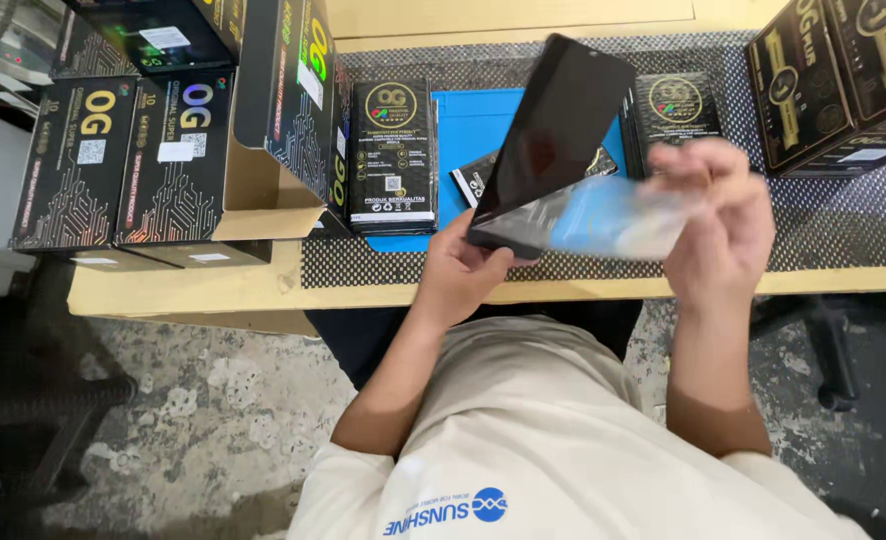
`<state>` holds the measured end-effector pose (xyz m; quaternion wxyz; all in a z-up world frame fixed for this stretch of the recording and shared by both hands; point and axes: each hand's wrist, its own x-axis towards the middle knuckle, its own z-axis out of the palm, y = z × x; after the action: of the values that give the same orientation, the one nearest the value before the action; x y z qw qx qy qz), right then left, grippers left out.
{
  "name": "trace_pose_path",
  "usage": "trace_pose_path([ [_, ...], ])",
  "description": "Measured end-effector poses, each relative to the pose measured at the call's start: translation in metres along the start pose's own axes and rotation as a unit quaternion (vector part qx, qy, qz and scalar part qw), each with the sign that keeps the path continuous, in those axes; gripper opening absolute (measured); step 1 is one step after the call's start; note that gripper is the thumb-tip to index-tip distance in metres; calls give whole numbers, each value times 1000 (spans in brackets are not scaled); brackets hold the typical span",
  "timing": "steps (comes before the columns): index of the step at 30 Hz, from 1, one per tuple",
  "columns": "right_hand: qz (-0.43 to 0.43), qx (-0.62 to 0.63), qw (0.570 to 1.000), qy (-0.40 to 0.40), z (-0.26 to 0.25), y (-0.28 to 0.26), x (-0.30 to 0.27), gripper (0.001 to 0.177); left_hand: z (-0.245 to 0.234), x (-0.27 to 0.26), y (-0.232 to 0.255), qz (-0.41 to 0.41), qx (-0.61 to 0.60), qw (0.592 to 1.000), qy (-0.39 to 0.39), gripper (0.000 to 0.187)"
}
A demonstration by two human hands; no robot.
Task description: The person holds a smartphone screen assembly, turning it over to view both sides and checking the flexible cable. The person also handles several black component boxes on the workbench and uses a handheld scanner on one of the screen parts.
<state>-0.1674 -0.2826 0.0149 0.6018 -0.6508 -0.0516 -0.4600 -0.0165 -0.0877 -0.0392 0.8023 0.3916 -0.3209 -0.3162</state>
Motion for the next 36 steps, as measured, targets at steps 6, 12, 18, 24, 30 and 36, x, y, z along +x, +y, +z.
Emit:
trace_pose_path([
  [6, 71, 78, 994, -26, 16, -1, 42, 7, -14, 5, 21, -59, -36, 996, -61, 45],
  [12, 102, 103, 989, -36, 23, -5, 50, 8, -17, 19, 52, -64, 10, 995, -79, 45],
  [18, 96, 91, 991, -31, 18, -7, 50, 7, -15, 27, 60, -84, 23, 993, -75, 69],
  [24, 98, 128, 987, -21, 9, -2, 47, 11, -19, 34, 51, -39, 15, 997, -67, 61],
  [30, 92, 136, 986, 32, 9, 2, 34, 9, -18, 36, 63, 32, 71, 997, -11, 61],
  [36, 55, 157, 982, 94, 20, 21, 13, 7, -8, 39, 54, 99, 98, 983, 120, 49],
])
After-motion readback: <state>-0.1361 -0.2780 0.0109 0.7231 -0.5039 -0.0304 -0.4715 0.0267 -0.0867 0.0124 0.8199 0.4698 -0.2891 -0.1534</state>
